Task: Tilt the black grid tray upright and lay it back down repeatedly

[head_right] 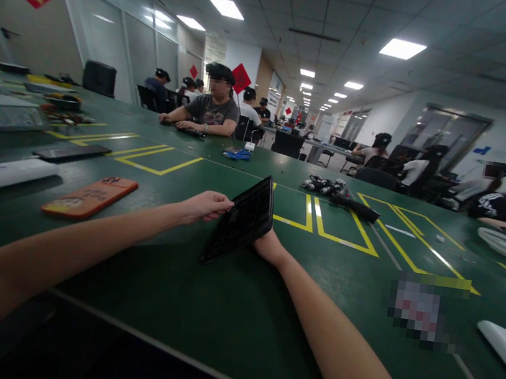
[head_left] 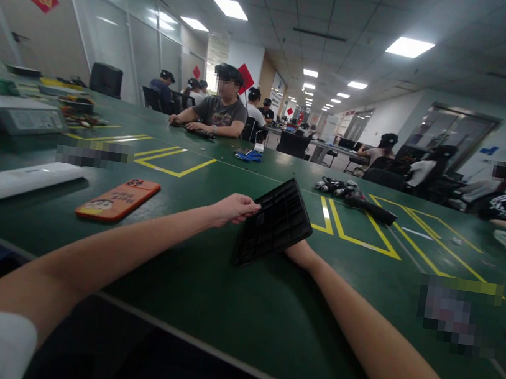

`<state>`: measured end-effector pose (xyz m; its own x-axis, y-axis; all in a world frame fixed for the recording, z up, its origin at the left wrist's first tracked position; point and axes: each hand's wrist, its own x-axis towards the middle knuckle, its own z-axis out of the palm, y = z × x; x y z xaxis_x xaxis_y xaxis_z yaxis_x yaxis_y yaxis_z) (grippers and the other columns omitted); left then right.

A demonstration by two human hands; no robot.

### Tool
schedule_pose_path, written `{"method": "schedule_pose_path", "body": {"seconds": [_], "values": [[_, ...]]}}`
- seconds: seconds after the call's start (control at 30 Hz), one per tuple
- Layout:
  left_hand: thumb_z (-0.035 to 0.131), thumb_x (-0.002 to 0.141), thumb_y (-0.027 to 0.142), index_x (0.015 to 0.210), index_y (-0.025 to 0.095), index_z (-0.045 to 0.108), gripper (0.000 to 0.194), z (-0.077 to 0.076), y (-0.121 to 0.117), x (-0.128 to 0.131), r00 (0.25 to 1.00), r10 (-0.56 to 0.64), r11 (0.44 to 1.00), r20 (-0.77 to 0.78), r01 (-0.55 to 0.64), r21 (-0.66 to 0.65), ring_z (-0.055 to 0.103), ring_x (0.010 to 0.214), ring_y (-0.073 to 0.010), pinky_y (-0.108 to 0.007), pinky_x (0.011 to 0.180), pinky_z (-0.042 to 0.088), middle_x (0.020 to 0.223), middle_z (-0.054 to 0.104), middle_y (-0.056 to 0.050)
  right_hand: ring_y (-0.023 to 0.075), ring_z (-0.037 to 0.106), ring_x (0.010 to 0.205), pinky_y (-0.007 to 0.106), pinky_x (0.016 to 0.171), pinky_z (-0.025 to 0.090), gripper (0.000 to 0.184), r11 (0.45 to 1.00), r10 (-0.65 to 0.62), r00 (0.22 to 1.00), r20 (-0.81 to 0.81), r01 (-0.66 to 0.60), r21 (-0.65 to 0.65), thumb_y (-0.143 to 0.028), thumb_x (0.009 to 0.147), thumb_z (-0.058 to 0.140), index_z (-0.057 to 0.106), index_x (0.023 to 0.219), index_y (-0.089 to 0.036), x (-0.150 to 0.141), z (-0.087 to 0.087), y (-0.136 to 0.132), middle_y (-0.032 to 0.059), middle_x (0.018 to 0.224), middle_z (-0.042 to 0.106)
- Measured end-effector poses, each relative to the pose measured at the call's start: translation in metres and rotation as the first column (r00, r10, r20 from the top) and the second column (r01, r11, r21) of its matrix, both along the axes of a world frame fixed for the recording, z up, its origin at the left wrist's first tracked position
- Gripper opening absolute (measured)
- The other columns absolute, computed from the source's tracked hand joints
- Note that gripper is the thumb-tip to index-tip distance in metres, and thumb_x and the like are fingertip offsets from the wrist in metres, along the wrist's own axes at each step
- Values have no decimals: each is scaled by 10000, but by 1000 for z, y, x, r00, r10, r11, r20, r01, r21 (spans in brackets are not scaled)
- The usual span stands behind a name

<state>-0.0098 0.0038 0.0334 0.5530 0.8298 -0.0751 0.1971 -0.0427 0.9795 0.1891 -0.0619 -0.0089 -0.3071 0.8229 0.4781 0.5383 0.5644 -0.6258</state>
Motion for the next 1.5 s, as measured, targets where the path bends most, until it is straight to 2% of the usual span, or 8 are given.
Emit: {"method": "schedule_pose_path", "body": {"seconds": [0.27, 0.6, 0.73, 0.9, 1.07, 1.17, 1.37, 1.5], "values": [[688, 671, 455, 721, 156, 485, 364, 1, -15, 5, 997, -19, 999, -71, 22, 38, 329, 418, -25, -170, 413, 184, 555, 437, 68, 259, 384, 1314, 416, 1111, 284, 465, 995, 91, 994, -66, -87, 56, -353, 872, 490, 518, 1309, -198, 2, -11, 9, 69, 1416, 454], [630, 735, 437, 770, 167, 484, 309, -10, -7, 10, 998, -14, 985, -60, 24, 168, 331, 402, -40, -179, 418, 222, 526, 478, 67, 295, 353, 1331, 445, 1092, 313, 480, 997, 74, 997, -33, -74, 13, -422, 850, 501, 566, 1254, -172, 1, 1, 0, 100, 1363, 513], [579, 782, 407, 710, 174, 468, 269, -18, -4, 16, 987, 74, 927, -141, -16, 374, 398, 415, -74, -206, 460, 284, 463, 480, 65, 302, 374, 1318, 459, 1083, 324, 503, 996, 92, 995, -36, -93, -17, -469, 847, 498, 577, 1237, -161, 2, -1, -1, 119, 1299, 569], [411, 858, 500, 629, 189, 449, 387, -19, -1, 16, 961, 143, 837, -239, 11, 547, 451, 449, -112, -242, 510, 321, 456, 475, 44, 281, 403, 1303, 463, 1098, 295, 534, 997, 81, 995, -54, -82, -8, -519, 830, 517, 561, 1254, -198, 1, -1, -2, 104, 1296, 572], [466, 831, 445, 760, 189, 485, 267, -11, 2, 7, 949, 1, 857, -315, 162, 490, 503, 544, -130, -240, 552, 356, 545, 525, 40, 274, 422, 1289, 471, 1101, 288, 531, 995, 94, 994, -57, -95, -9, -519, 842, 501, 548, 1269, -208, 0, 1, -2, 106, 1328, 543], [468, 832, 400, 738, 192, 464, 228, -9, 2, 5, 936, -61, 830, -346, 240, 504, 490, 555, -124, -240, 571, 363, 564, 503, 41, 277, 452, 1264, 474, 1097, 292, 518, 996, 89, 994, -59, -90, -2, -515, 838, 506, 568, 1246, -202, 1, -1, 0, 109, 1312, 557], [329, 882, 491, 647, 187, 467, 408, -6, -4, 9, 872, 149, 750, -466, 207, 628, 507, 608, -159, -265, 562, 324, 614, 522, -12, 264, 423, 1290, 421, 1113, 271, 509, 997, 72, 994, -78, -74, -20, -468, 835, 522, 550, 1268, -203, 1, -1, -1, 97, 1331, 543], [339, 877, 493, 651, 182, 478, 409, -4, -7, 8, 849, 155, 714, -505, 257, 651, 510, 627, -164, -267, 565, 317, 653, 539, -25, 268, 407, 1301, 415, 1121, 251, 508, 996, 68, 995, -78, -72, -46, -443, 820, 547, 552, 1267, -201, 1, 2, -4, 90, 1353, 524]]}}
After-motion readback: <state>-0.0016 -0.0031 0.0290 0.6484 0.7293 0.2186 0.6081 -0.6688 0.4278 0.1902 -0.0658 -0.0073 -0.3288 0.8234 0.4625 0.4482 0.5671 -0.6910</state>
